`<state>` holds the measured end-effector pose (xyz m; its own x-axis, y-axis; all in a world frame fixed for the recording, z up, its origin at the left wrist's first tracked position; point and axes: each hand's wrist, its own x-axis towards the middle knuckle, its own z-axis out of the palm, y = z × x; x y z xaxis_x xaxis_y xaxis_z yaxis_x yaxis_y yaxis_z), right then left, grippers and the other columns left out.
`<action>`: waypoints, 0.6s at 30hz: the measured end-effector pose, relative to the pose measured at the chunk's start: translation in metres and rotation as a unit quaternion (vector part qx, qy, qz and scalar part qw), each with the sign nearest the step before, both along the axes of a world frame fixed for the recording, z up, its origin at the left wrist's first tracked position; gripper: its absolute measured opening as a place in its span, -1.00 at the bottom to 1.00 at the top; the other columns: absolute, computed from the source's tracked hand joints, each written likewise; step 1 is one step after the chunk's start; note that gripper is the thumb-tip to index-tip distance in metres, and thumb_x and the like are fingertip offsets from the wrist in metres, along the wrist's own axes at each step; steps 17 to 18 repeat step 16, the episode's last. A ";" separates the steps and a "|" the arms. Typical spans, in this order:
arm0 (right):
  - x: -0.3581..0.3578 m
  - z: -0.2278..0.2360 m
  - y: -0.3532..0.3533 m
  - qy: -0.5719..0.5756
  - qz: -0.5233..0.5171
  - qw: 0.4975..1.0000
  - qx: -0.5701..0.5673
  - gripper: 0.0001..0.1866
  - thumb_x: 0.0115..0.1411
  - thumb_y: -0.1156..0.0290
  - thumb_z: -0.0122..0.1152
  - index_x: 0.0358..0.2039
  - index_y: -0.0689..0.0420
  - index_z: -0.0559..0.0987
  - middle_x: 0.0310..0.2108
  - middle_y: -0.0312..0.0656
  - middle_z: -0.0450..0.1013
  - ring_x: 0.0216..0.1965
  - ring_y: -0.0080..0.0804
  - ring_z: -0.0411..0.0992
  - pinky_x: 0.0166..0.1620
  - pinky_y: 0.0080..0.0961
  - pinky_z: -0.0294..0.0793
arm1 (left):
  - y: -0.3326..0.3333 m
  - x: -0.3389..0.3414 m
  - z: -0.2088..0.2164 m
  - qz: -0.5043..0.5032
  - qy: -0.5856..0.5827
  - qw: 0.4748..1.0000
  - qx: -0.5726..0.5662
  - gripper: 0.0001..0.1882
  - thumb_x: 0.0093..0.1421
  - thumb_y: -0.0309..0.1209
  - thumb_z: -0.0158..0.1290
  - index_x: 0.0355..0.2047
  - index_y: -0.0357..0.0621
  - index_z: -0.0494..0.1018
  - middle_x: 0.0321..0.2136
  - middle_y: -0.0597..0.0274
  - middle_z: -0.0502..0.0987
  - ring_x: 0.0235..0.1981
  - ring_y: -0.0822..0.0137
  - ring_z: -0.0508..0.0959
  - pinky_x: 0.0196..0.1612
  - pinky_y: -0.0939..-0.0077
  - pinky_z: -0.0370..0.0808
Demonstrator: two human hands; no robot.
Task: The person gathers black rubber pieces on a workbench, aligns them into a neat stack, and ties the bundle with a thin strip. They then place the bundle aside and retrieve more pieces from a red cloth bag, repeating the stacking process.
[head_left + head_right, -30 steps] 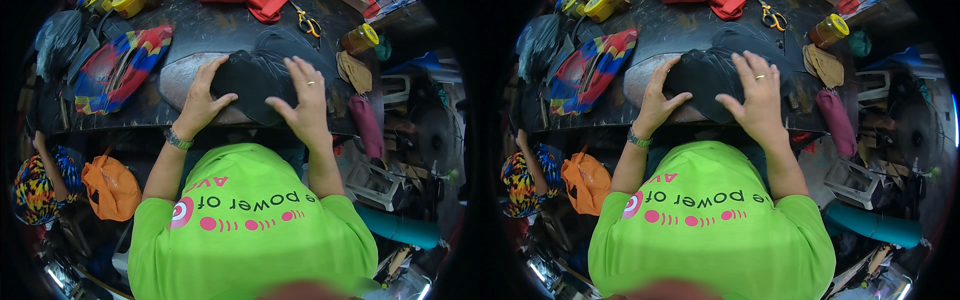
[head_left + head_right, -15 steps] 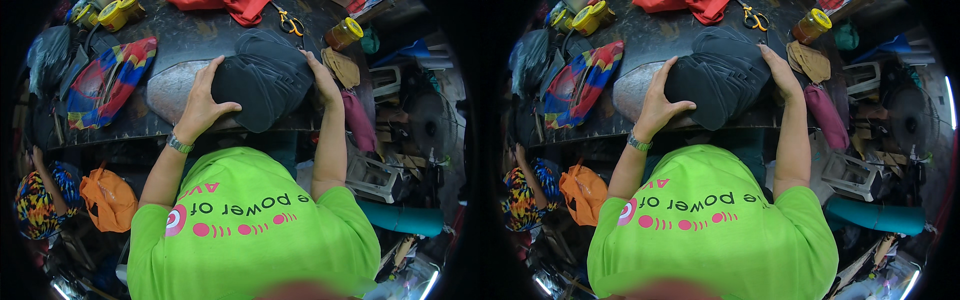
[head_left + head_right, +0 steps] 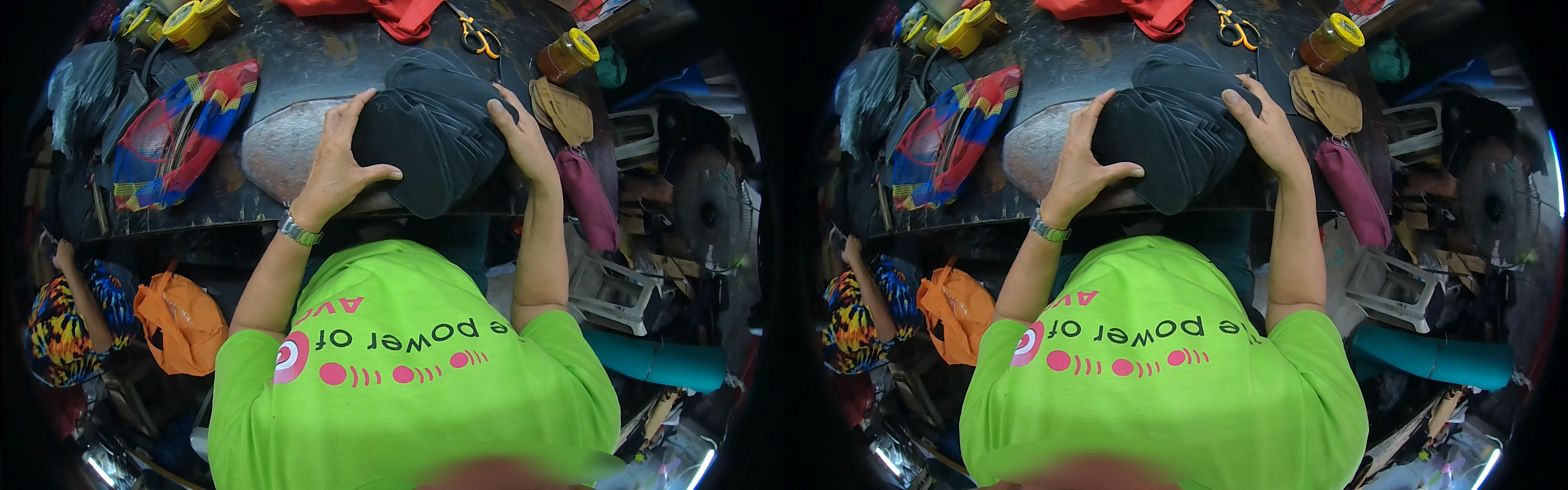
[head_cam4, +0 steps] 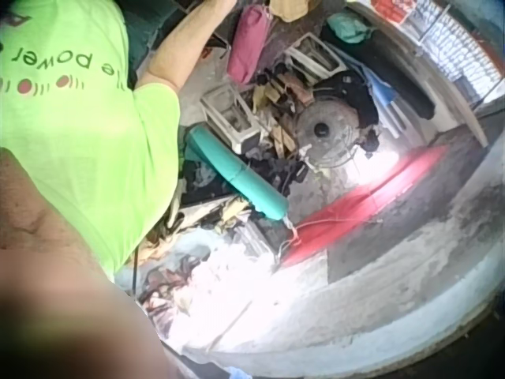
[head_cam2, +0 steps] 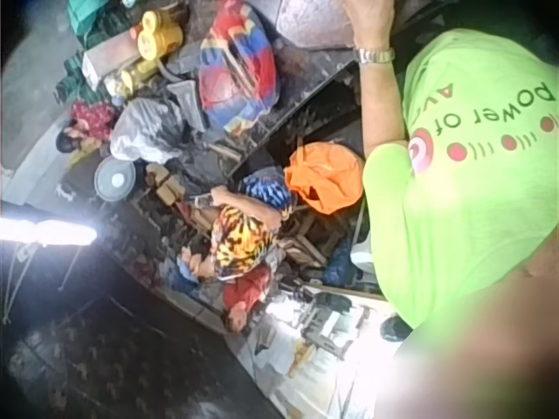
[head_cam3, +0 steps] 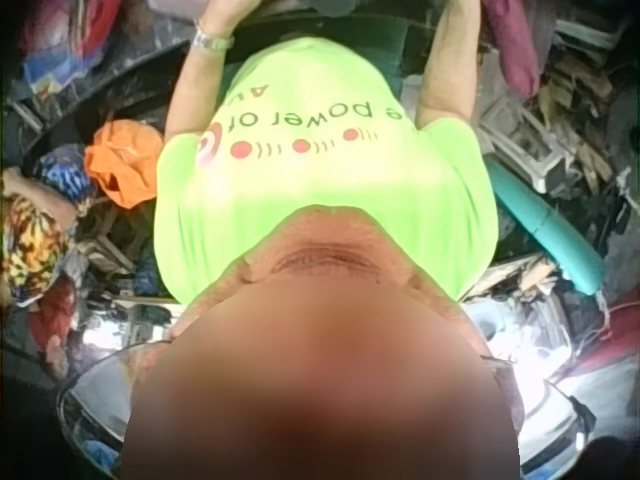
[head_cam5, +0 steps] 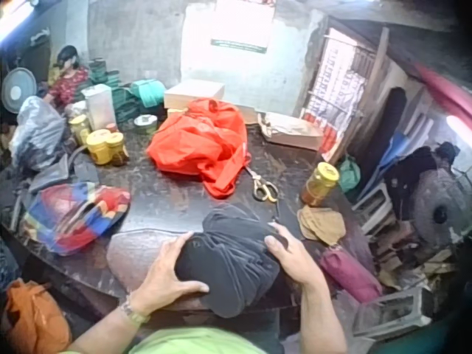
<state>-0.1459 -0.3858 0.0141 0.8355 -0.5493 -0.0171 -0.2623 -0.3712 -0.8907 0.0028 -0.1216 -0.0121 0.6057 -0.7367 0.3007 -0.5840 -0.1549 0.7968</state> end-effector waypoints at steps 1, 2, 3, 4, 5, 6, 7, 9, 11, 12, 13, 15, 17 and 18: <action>0.001 -0.001 0.000 -0.021 0.013 1.000 0.015 -0.17 0.26 -0.21 0.24 0.29 0.23 0.43 0.26 0.11 0.40 0.32 -0.15 0.31 0.35 -0.35 0.20 | 0.000 0.000 0.000 -0.002 0.001 1.000 -0.005 0.20 -0.24 -0.24 0.57 0.42 -0.03 0.19 0.21 0.00 0.35 0.27 0.02 0.36 0.36 0.20 0.30; 0.002 -0.002 -0.001 -0.023 0.013 1.000 0.014 -0.18 0.26 -0.18 0.25 0.28 0.24 0.43 0.25 0.08 0.40 0.31 -0.18 0.31 0.34 -0.36 0.20 | 0.000 -0.001 -0.001 -0.002 0.001 1.000 -0.009 0.20 -0.24 -0.24 0.57 0.42 -0.03 0.19 0.22 -0.01 0.35 0.28 0.02 0.35 0.37 0.20 0.29; 0.003 -0.003 -0.001 -0.031 0.018 0.999 0.013 -0.20 0.26 -0.16 0.26 0.27 0.25 0.44 0.24 0.06 0.39 0.30 -0.21 0.31 0.34 -0.38 0.20 | 0.000 -0.001 -0.001 -0.003 0.000 1.000 -0.013 0.20 -0.24 -0.24 0.57 0.42 -0.04 0.19 0.23 -0.01 0.35 0.29 0.02 0.35 0.37 0.21 0.29; 0.004 -0.003 -0.001 -0.032 0.012 0.999 0.013 -0.21 0.26 -0.13 0.27 0.26 0.25 0.44 0.23 0.04 0.39 0.28 -0.24 0.31 0.33 -0.39 0.21 | 0.000 -0.001 -0.001 -0.003 -0.001 1.000 -0.018 0.20 -0.24 -0.24 0.57 0.42 -0.04 0.19 0.24 -0.02 0.35 0.30 0.02 0.34 0.38 0.21 0.28; 0.004 -0.003 0.000 -0.061 0.036 0.995 0.068 -0.23 0.26 -0.12 0.28 0.26 0.23 0.44 0.20 0.00 0.40 0.26 -0.28 0.32 0.32 -0.41 0.21 | 0.001 0.000 -0.002 -0.002 -0.002 1.000 -0.020 0.21 -0.25 -0.24 0.57 0.42 -0.05 0.19 0.26 -0.03 0.34 0.31 0.02 0.33 0.39 0.21 0.27; 0.002 -0.001 0.002 -0.081 0.048 0.988 0.125 -0.24 0.26 -0.10 0.28 0.27 0.21 0.44 0.17 -0.03 0.41 0.24 -0.31 0.32 0.31 -0.43 0.22 | 0.001 -0.001 -0.002 -0.002 -0.003 1.000 -0.021 0.21 -0.25 -0.25 0.57 0.42 -0.05 0.19 0.28 -0.03 0.33 0.33 0.02 0.33 0.40 0.22 0.26; 0.002 0.002 0.005 -0.094 0.052 0.978 0.181 -0.26 0.26 -0.08 0.29 0.27 0.19 0.44 0.14 -0.07 0.42 0.21 -0.35 0.33 0.30 -0.45 0.23 | 0.001 -0.001 -0.002 -0.002 -0.005 1.000 -0.026 0.21 -0.25 -0.25 0.58 0.42 -0.06 0.19 0.30 -0.04 0.32 0.34 0.03 0.32 0.40 0.22 0.24; 0.005 0.009 0.013 -0.104 0.091 0.981 0.135 -0.28 0.21 0.01 0.37 0.28 0.12 0.42 0.06 -0.15 0.43 0.13 -0.39 0.37 0.24 -0.48 0.29 | 0.001 0.000 -0.002 -0.009 0.022 0.999 -0.028 0.24 -0.26 -0.26 0.58 0.43 -0.07 0.16 0.34 -0.05 0.31 0.37 0.03 0.30 0.42 0.22 0.23; 0.001 0.020 0.026 -0.074 0.111 0.986 0.102 -0.25 0.17 0.04 0.41 0.28 0.11 0.40 0.07 -0.14 0.44 0.11 -0.37 0.39 0.23 -0.46 0.32 | 0.002 0.000 -0.002 -0.015 0.037 0.999 -0.037 0.26 -0.26 -0.26 0.58 0.44 -0.08 0.14 0.36 -0.07 0.29 0.38 0.00 0.29 0.42 0.21 0.22; 0.001 0.023 0.036 -0.084 0.112 0.990 0.022 -0.21 0.13 0.06 0.46 0.28 0.14 0.38 0.08 -0.13 0.44 0.09 -0.35 0.42 0.21 -0.42 0.36 | 0.002 -0.001 -0.001 -0.017 0.038 0.998 -0.042 0.26 -0.26 -0.26 0.58 0.44 -0.08 0.12 0.36 -0.08 0.28 0.39 -0.02 0.29 0.43 0.19 0.23; -0.001 0.029 0.045 -0.096 0.153 0.984 0.000 -0.09 0.11 0.02 0.47 0.36 0.14 0.29 0.16 0.01 0.43 0.18 -0.21 0.43 0.27 -0.34 0.33 | 0.002 -0.001 -0.001 -0.020 0.038 0.998 -0.050 0.27 -0.26 -0.26 0.58 0.44 -0.08 0.10 0.37 -0.10 0.27 0.39 -0.05 0.28 0.43 0.17 0.23; -0.001 0.037 0.062 -0.066 0.166 0.981 -0.078 0.08 0.09 -0.12 0.45 0.48 0.05 0.14 0.35 0.06 0.25 0.38 -0.04 0.23 0.42 -0.22 0.10 | 0.003 0.000 0.001 -0.039 0.061 0.996 -0.050 0.31 -0.26 -0.24 0.58 0.47 -0.06 0.05 0.39 -0.07 0.24 0.41 -0.06 0.26 0.44 0.17 0.21; 0.002 0.041 0.068 -0.039 0.174 0.981 -0.076 0.14 0.07 -0.12 0.48 0.52 -0.03 0.05 0.41 0.07 0.19 0.42 0.02 0.19 0.45 -0.20 0.06 | 0.006 0.001 0.002 -0.045 0.071 0.995 -0.050 0.34 -0.26 -0.23 0.58 0.48 -0.05 0.02 0.40 -0.06 0.23 0.41 -0.06 0.25 0.44 0.17 0.20; 0.002 0.041 0.068 -0.039 0.174 0.981 -0.076 0.14 0.07 -0.12 0.48 0.52 -0.03 0.05 0.41 0.07 0.19 0.42 0.02 0.19 0.45 -0.20 0.06 | 0.006 0.001 0.002 -0.045 0.071 0.995 -0.050 0.34 -0.26 -0.23 0.58 0.48 -0.05 0.02 0.40 -0.06 0.23 0.41 -0.06 0.25 0.44 0.17 0.20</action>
